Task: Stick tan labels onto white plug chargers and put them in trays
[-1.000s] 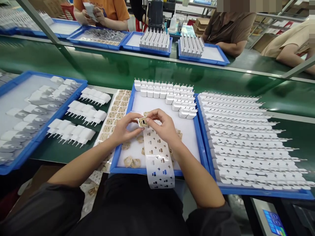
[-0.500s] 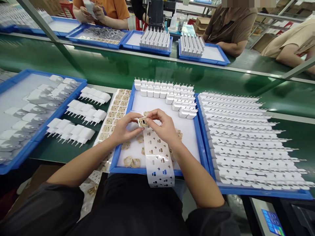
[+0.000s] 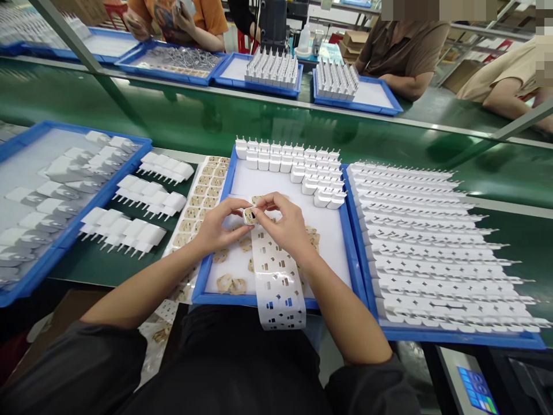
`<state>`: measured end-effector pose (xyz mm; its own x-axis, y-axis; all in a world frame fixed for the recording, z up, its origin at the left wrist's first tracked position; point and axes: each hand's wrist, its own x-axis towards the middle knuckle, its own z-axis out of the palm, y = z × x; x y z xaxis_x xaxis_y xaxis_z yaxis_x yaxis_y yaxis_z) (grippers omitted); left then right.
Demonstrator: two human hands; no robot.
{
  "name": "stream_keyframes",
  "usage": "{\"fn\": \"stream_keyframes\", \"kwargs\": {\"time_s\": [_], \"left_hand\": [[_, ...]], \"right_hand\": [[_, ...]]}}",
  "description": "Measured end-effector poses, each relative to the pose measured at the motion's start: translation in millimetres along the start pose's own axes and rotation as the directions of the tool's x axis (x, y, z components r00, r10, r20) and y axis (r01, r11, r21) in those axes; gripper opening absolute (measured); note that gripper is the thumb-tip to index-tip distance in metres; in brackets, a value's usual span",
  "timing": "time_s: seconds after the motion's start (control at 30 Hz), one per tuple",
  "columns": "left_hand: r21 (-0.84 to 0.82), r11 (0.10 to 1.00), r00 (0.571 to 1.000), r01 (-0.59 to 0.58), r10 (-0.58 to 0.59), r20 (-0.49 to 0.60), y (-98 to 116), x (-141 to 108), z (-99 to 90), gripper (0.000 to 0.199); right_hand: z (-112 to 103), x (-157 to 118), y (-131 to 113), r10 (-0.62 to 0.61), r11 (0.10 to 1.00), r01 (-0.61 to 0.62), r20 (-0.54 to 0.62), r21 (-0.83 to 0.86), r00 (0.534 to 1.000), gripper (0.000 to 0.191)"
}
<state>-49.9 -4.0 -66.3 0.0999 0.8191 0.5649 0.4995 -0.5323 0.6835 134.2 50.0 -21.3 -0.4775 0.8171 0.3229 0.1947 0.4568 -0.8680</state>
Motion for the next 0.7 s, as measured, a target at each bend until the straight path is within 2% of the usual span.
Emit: {"fn": "stream_keyframes", "kwargs": {"time_s": [0.13, 0.27, 0.37, 0.43, 0.53, 0.6, 0.7], "left_hand": [[0.022, 1.000, 1.000, -0.018, 0.018, -0.009, -1, -1, 0.9, 0.037], [0.057, 0.997, 0.997, -0.054, 0.057, -0.052, -2, -1, 0.8, 0.034], [0.077, 0.995, 0.992, -0.063, 0.071, -0.107, -2, -1, -0.1, 0.034], [0.077, 0.994, 0.987, -0.075, 0.085, -0.137, -1, 0, -0.2, 0.036], [0.093, 0.989, 0.980, -0.115, 0.128, -0.152, 0, 1, 1.0, 0.033], [0.130, 0.982, 0.974, -0.136, 0.157, -0.165, 0, 1, 2.0, 0.032], [0.200, 0.964, 0.961, -0.174, 0.210, -0.178, -1, 0, 2.5, 0.032]], "right_hand": [[3, -3, 1, -0.081, 0.988, 0.078, -0.011, -0.134, 0.997, 0.005], [6, -4, 3, -0.200, 0.926, 0.178, -0.032, -0.332, 0.979, 0.006], [1, -2, 6, -0.130, 0.928, 0.090, -0.090, -0.361, 0.987, 0.010], [-3, 1, 9, -0.007, 0.971, -0.018, -0.102, -0.239, 0.995, 0.011], [-5, 4, 9, 0.152, 0.985, -0.154, 0.031, 0.077, 0.988, 0.016], [-1, 3, 7, 0.200, 0.952, -0.223, 0.126, 0.209, 0.972, 0.019], [7, 2, 4, 0.236, 0.920, -0.272, 0.155, 0.282, 0.959, 0.017]]}}
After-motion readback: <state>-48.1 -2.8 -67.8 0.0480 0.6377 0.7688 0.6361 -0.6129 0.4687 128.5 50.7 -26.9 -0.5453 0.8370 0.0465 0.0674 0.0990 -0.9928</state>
